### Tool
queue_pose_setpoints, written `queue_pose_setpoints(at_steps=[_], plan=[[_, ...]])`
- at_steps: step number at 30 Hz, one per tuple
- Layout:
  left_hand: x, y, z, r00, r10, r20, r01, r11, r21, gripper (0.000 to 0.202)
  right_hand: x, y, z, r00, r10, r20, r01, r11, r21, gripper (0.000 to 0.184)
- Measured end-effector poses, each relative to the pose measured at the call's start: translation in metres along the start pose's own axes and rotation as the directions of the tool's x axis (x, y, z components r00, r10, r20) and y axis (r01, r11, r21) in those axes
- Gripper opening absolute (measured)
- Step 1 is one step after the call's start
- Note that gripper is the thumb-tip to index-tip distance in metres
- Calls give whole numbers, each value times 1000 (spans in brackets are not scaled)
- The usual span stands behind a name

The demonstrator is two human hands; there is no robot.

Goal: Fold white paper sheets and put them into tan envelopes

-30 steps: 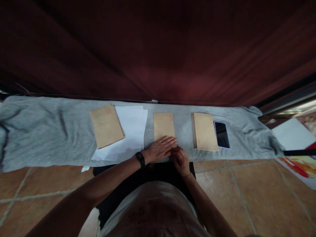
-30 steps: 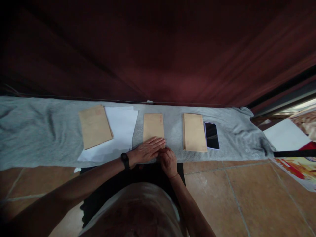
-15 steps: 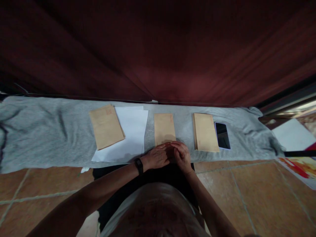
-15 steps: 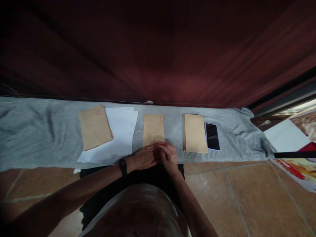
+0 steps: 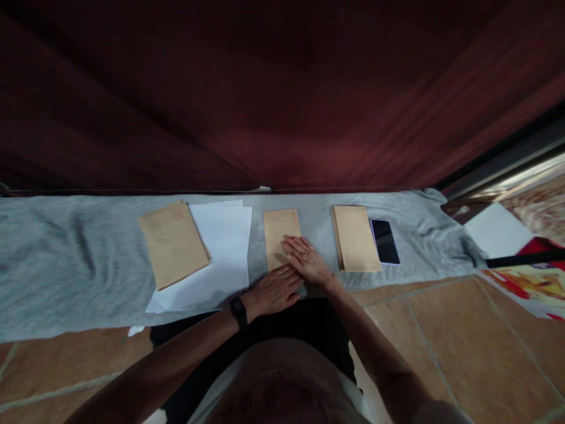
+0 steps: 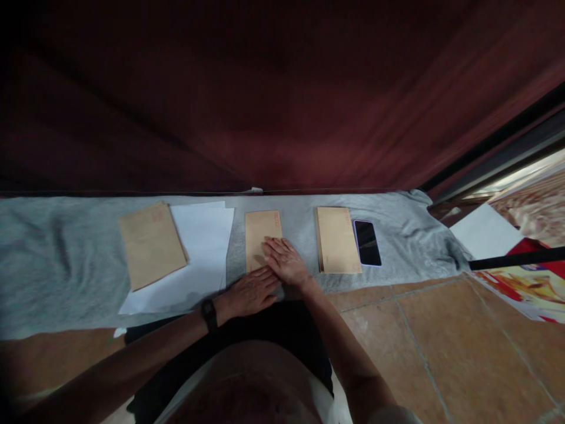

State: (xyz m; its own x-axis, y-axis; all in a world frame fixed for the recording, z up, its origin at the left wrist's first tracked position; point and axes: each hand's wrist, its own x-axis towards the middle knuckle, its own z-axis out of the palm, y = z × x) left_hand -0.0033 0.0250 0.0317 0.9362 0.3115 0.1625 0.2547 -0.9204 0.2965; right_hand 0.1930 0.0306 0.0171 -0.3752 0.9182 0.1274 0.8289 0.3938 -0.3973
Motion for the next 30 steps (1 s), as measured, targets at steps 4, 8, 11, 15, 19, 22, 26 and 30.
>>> queue_pose_setpoints(at_steps=[4,8,11,15,19,22,26,30], plan=[[-3,-4,8,1000,-2,-7,2,1000,-1,53,18,13,1,998,54,9,-54,996,-77,53],[-5,-6,11,999,28,16,-28,1000,7,63,37,24,-2,995,98,-4,-97,988,-121,56],[-5,-6,10,999,35,29,-36,999,22,68,50,30,-4,990,138,-22,-140,981,-135,57],[-4,-6,9,998,40,48,-41,999,30,75,66,38,-4,981,185,-63,-193,971,-145,58],[-4,-6,11,998,38,50,-40,998,40,74,72,41,0,974,202,-103,-215,967,-136,58],[-6,-6,13,999,35,36,-37,998,59,71,70,40,2,972,201,-118,-217,966,-141,59],[-9,-5,15,1000,23,6,-23,996,82,66,58,36,3,979,177,-104,-191,970,-149,60],[-9,-5,16,1000,25,-14,-24,997,76,64,38,30,2,989,119,-84,-131,980,-148,61]])
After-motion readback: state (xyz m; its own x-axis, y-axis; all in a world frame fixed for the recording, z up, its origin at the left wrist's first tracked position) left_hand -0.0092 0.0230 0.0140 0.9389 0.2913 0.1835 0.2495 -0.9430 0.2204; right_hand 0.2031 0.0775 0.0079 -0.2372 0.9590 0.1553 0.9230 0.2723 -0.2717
